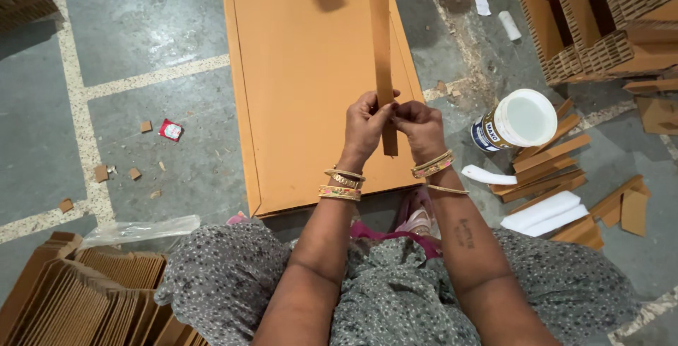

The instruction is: The person sits on the floor and assembles a large cardboard box by attaching thin cardboard strips to its edges. They apply a white adhesive from a bottle onto the strips and press them firmly onto the box's seams to reinforce the structure.

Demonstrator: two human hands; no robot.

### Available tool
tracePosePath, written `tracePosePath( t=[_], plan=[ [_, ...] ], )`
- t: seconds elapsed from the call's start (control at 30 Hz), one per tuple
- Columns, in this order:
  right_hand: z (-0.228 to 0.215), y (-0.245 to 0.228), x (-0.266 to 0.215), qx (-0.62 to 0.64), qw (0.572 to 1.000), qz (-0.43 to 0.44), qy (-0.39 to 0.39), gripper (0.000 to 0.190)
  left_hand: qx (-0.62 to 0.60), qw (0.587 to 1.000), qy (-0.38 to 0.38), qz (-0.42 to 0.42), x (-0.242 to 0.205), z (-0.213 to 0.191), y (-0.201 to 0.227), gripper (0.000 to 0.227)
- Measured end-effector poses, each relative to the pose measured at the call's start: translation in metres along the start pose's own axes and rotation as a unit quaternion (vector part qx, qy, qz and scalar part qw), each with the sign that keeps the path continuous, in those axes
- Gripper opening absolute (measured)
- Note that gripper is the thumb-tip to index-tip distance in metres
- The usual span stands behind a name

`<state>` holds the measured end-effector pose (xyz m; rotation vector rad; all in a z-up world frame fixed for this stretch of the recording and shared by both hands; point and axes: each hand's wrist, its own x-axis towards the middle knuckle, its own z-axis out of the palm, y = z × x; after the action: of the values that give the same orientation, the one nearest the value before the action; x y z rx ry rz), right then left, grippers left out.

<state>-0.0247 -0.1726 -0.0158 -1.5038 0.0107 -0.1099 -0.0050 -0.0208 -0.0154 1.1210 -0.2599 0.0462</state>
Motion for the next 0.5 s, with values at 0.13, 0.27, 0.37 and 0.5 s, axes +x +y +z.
tracePosePath(
  t=[0.13, 0.27, 0.37, 0.5],
  plan=[
    [0.005, 0.027, -0.001, 0.022, 0.999, 0.003, 0.043, 0.009, -0.033, 0.998, 0.061, -0.011, -0.004, 0.007, -0.016, 0.019],
    [0.004, 0.034, 0.004, 0.069, 0.997, 0.019, 0.034, 0.012, 0.061, 0.996, 0.047, -0.047, -0.002, 0.003, -0.008, 0.027],
    [-0.006, 0.025, 0.005, -0.041, 0.998, 0.056, -0.011, 0.016, 0.051, 0.998, 0.011, -0.041, 0.007, -0.011, 0.005, 0.035],
    [-0.008, 0.019, 0.0, -0.085, 0.99, 0.077, -0.085, 0.024, -0.018, 0.998, 0.004, -0.056, 0.016, -0.03, 0.012, 0.043]
  ],
)
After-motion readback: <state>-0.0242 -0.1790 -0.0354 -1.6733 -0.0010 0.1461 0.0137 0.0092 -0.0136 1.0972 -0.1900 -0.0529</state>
